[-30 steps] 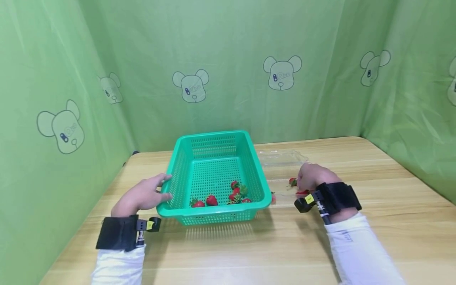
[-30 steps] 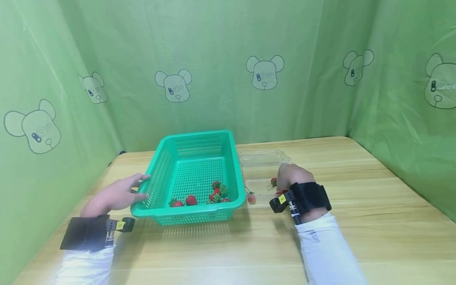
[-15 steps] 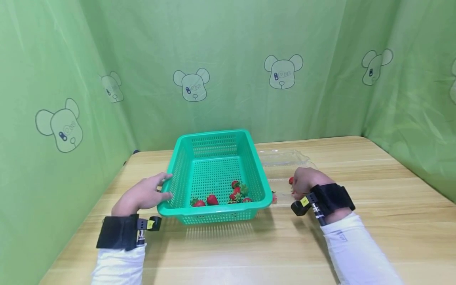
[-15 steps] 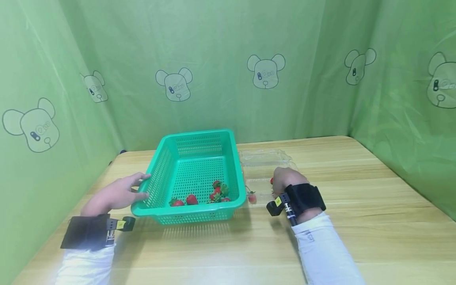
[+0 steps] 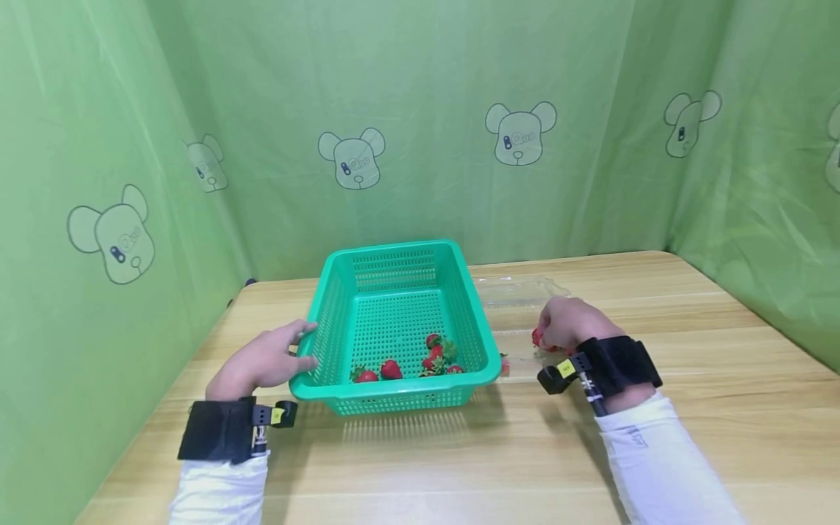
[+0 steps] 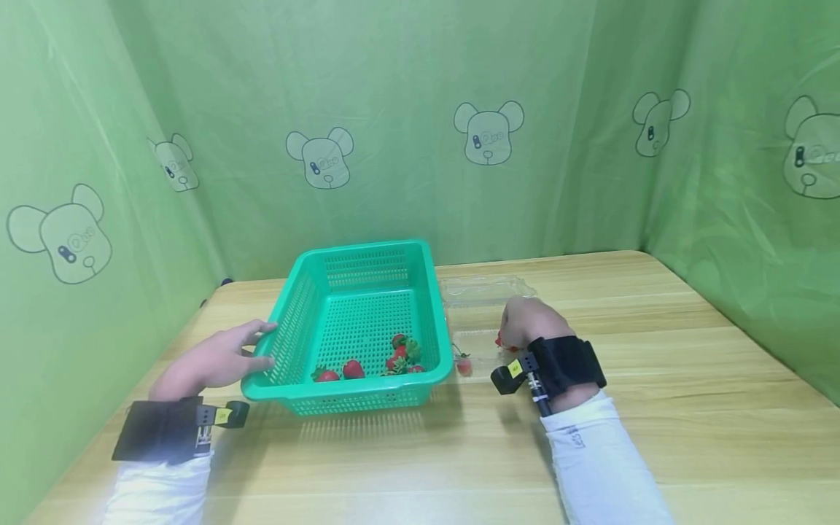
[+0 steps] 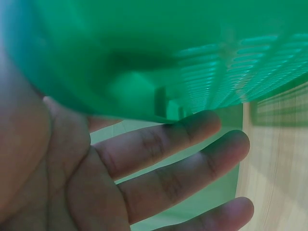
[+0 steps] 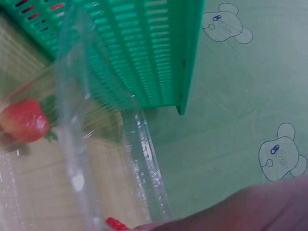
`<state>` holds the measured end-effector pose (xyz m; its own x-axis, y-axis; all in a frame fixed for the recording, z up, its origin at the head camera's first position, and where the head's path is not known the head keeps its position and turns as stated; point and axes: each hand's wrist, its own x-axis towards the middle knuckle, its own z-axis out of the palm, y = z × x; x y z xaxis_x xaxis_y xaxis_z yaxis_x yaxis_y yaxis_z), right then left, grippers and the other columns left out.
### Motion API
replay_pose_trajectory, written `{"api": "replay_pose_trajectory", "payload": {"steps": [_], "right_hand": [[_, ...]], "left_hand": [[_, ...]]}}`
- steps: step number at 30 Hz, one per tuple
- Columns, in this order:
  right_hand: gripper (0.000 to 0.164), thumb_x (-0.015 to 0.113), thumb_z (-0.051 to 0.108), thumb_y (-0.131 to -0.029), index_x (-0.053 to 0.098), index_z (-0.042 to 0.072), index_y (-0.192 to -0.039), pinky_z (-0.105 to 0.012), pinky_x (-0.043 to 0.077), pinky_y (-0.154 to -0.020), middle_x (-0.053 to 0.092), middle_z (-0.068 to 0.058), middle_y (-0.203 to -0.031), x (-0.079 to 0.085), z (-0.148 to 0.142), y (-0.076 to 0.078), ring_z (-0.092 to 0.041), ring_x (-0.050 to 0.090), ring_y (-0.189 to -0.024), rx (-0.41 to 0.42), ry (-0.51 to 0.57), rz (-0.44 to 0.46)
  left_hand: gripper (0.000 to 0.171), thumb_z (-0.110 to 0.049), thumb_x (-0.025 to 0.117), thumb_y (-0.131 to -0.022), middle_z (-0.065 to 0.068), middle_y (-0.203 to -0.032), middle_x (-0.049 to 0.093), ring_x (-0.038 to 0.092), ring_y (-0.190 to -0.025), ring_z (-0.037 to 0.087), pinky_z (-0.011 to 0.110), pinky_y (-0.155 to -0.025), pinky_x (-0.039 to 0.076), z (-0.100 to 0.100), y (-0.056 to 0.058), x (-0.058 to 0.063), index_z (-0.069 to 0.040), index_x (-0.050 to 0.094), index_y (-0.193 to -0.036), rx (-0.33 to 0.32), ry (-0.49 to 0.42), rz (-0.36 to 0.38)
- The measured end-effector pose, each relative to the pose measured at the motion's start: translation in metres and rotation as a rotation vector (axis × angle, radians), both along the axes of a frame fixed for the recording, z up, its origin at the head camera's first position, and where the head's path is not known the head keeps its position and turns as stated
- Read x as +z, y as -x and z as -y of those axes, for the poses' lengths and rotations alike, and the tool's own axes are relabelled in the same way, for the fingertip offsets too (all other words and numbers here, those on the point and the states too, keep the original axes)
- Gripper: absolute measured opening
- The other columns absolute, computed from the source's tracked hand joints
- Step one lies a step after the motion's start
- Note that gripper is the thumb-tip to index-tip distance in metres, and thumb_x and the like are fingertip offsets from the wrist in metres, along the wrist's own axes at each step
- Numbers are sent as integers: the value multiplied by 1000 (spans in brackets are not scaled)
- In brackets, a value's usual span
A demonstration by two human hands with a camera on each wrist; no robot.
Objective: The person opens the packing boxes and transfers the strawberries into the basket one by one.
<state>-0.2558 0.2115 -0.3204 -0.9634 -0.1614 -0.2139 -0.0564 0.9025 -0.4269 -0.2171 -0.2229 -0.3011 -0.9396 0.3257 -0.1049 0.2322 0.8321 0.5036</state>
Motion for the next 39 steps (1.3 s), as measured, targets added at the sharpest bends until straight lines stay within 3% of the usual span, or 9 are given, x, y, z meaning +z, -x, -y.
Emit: {"api": "replay_pose_trajectory", "payload": {"steps": [12, 26, 39], "right_hand": [[8, 65, 10, -85, 66, 2, -88, -30, 46, -54, 67, -11, -79, 9, 7, -1, -20, 57, -62, -2, 34, -79], [14, 64, 13, -87, 66, 1, -94, -32, 47, -54, 67, -13, -82, 14, 11, -4, -19, 56, -61, 5, 41, -176], [16, 65, 16, -88, 67, 2, -95, -36, 48, -62, 67, -13, -88, 22, 17, -9, -24, 59, -72, 1, 37, -268]], "left_hand": [[64, -17, 62, -90, 33, -134, 48, 48, -119, 45, 58, -94, 44, -1, -2, 2, 1, 32, -143, 5, -2, 3], [63, -17, 61, -90, 32, -135, 48, 49, -119, 44, 57, -93, 44, 0, 1, 0, 0, 32, -143, 10, 5, 1], [62, -17, 60, -91, 32, -135, 47, 46, -122, 45, 59, -95, 42, -1, -2, 0, 0, 33, -143, 10, 3, 0]]}}
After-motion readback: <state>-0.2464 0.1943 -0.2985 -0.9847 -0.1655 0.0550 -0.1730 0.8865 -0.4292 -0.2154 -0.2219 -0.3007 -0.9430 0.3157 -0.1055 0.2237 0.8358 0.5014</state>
